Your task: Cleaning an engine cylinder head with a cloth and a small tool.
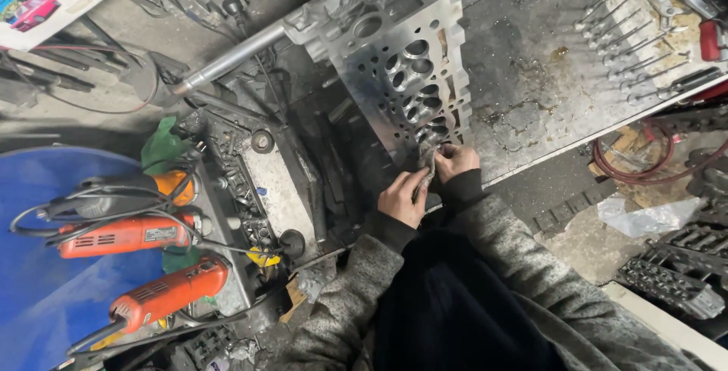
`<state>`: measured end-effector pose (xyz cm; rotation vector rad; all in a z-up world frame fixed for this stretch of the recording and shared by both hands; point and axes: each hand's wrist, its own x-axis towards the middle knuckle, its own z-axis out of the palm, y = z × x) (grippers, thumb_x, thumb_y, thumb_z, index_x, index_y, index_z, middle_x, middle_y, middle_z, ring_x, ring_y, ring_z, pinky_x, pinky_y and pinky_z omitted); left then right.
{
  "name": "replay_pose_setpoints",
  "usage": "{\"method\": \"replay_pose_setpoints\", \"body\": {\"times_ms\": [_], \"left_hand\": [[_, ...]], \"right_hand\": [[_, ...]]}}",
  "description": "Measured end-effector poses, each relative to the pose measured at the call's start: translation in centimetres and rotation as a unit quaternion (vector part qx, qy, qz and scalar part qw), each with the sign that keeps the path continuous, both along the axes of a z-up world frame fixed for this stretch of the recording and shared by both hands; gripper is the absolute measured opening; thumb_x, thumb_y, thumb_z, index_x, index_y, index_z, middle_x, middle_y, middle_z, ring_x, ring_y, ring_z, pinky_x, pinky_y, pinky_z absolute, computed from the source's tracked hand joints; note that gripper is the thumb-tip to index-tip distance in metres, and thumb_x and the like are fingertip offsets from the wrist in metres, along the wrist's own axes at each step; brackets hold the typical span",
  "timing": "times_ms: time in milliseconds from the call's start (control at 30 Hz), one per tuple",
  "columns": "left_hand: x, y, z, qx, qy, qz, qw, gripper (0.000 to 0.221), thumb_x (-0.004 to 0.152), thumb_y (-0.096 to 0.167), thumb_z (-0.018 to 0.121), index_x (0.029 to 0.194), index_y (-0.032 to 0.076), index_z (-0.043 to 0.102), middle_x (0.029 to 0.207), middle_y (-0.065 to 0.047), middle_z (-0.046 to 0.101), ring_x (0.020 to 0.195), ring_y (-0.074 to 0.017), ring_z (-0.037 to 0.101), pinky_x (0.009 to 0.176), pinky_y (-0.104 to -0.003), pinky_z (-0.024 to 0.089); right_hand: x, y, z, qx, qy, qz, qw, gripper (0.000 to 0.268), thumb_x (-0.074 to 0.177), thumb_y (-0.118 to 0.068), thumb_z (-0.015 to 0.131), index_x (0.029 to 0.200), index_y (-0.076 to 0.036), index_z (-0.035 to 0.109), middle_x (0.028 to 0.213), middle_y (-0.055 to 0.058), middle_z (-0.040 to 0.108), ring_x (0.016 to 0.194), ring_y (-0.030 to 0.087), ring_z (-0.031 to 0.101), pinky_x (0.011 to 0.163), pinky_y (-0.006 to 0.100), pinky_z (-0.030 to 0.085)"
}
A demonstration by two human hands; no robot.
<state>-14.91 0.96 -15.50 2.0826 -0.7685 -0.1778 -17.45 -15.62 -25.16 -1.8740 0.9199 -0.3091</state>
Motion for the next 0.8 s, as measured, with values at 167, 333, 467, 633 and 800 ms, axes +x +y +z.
{"method": "replay_pose_setpoints", "body": {"times_ms": [167, 333, 467, 633, 800], "left_hand": [[-0.9, -0.3, -1.0, 0.01, 0.029, -0.04, 0.999, 0.027, 0.096, 0.015, 0.068, 0.122, 0.012, 0.071, 0.105, -0.007, 0.072, 0.087, -0.0312, 0.073, 0.073, -0.04, 0.059], [-1.6, -0.2, -2.6, 0.043, 0.035, -0.054, 0.997, 0.026, 0.096, 0.017, 0.068, 0.122, 0.013, 0.072, 0.106, -0.007, 0.072, 0.087, -0.0324, 0.072, 0.073, -0.042, 0.058], [-1.2, -0.1, -2.3, 0.037, 0.024, -0.034, 0.998, 0.029, 0.097, 0.017, 0.067, 0.125, 0.014, 0.071, 0.108, -0.007, 0.072, 0.089, -0.0326, 0.072, 0.073, -0.041, 0.058], [-0.6, -0.3, -2.4, 0.047, 0.034, -0.019, 0.998, 0.032, 0.097, 0.017, 0.066, 0.128, 0.014, 0.069, 0.11, -0.006, 0.072, 0.088, -0.0311, 0.072, 0.073, -0.041, 0.058], [-0.2, -0.1, -2.8, 0.057, 0.027, -0.037, 0.997, 0.033, 0.097, 0.016, 0.066, 0.13, 0.015, 0.069, 0.111, -0.006, 0.072, 0.089, -0.0312, 0.072, 0.074, -0.042, 0.058]], "right_hand": [[-2.5, -0.4, -0.9, 0.103, 0.009, -0.011, 0.995, 0.032, 0.09, -0.033, 0.072, 0.08, -0.002, 0.074, 0.062, 0.01, 0.069, 0.055, 0.012, 0.064, 0.053, 0.033, 0.05], [-4.0, -0.4, -13.4, 0.1, -0.017, 0.024, 0.995, 0.024, 0.092, -0.021, 0.071, 0.082, 0.001, 0.071, 0.069, 0.009, 0.069, 0.062, 0.007, 0.059, 0.057, 0.03, 0.047], [-2.5, 0.1, -12.5, 0.107, -0.051, 0.018, 0.993, 0.022, 0.093, -0.017, 0.07, 0.086, 0.003, 0.071, 0.07, 0.006, 0.07, 0.065, 0.005, 0.058, 0.06, 0.027, 0.048], [-1.5, 0.5, -12.6, 0.246, -0.039, 0.007, 0.969, 0.022, 0.094, -0.018, 0.07, 0.089, 0.003, 0.076, 0.072, 0.004, 0.071, 0.063, 0.006, 0.059, 0.057, 0.028, 0.048], [-0.8, 0.8, -7.7, 0.219, -0.047, -0.039, 0.974, 0.022, 0.094, -0.017, 0.068, 0.09, 0.003, 0.076, 0.07, 0.003, 0.072, 0.06, 0.007, 0.061, 0.054, 0.028, 0.049]]}}
